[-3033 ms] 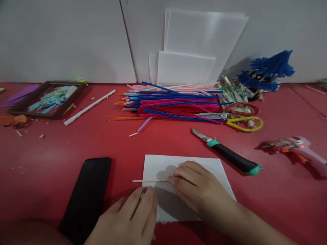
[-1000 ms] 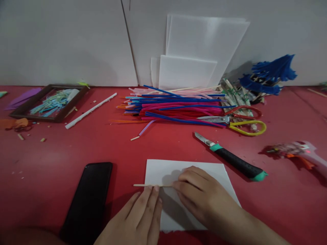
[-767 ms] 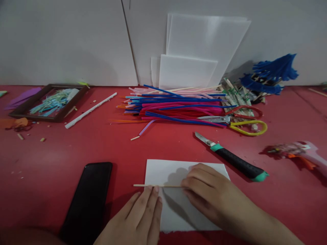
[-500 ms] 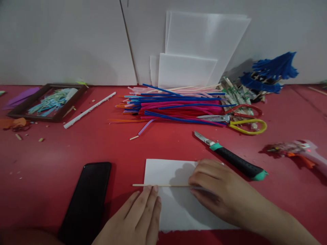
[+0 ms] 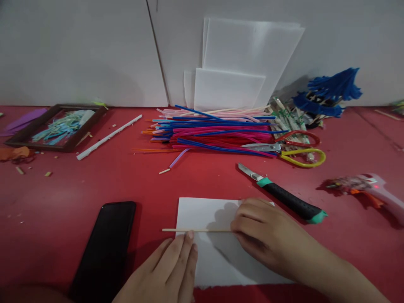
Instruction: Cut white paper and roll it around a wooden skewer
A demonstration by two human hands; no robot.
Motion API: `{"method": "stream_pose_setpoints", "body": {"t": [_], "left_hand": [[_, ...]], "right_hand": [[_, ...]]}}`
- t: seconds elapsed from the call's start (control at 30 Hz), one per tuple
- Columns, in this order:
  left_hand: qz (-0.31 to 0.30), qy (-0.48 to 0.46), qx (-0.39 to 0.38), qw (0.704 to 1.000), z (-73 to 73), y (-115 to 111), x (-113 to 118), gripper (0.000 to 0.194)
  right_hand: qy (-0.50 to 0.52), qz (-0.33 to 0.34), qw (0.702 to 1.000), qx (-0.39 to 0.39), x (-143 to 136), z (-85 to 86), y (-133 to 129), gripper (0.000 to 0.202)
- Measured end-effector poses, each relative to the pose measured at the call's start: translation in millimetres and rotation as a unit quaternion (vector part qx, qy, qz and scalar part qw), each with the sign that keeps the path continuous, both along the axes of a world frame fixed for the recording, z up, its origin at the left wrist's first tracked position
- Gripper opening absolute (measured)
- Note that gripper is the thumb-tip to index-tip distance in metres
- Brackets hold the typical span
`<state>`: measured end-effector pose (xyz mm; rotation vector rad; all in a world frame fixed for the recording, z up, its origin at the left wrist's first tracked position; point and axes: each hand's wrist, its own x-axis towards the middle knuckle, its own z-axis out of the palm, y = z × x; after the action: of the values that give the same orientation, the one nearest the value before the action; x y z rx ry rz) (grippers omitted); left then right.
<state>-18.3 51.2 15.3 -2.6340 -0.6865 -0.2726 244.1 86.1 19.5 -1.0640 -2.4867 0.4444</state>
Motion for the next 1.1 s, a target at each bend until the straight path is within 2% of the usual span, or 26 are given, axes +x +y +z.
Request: {"method": "stream_pose_setpoints", "body": {"t": [0.23,0.43,0.63,0.77,0.9,1.1], "left_hand": [[0.004,0.022,-0.003,1.0,4.3,0.8,-0.5,0.026],[0.019,0.027,0.007,0.999,7.4,1.1,0.4,0.027],[0.012,0.024,0.012,1.0,6.3,2.5,0.6,0.025],[0.012,0.017,0.016,1.0,7.3,3.5,0.9,0.023],[0.011,0.011,0.02,1.0,6.2,3.9,1.3,0.021],[0.012,0.005,0.028,1.0,2.6,3.0,1.0,0.019]], "right_hand": [[-0.011,-0.019,1.0,-0.017,-1.9,8.2,0.3,0.015],[0.024,-0.055,0.998,-0.006,4.9,3.2,-1.1,0.009],[0.029,-0.027,0.999,-0.026,1.7,1.9,0.7,0.014],[0.031,0.001,1.0,0.002,-2.6,-2.1,0.7,0.018],[0.032,-0.001,0.999,0.027,-4.2,-5.5,0.4,0.02],[0.04,-0.001,0.999,0.02,-4.5,-9.3,0.3,0.02]]}}
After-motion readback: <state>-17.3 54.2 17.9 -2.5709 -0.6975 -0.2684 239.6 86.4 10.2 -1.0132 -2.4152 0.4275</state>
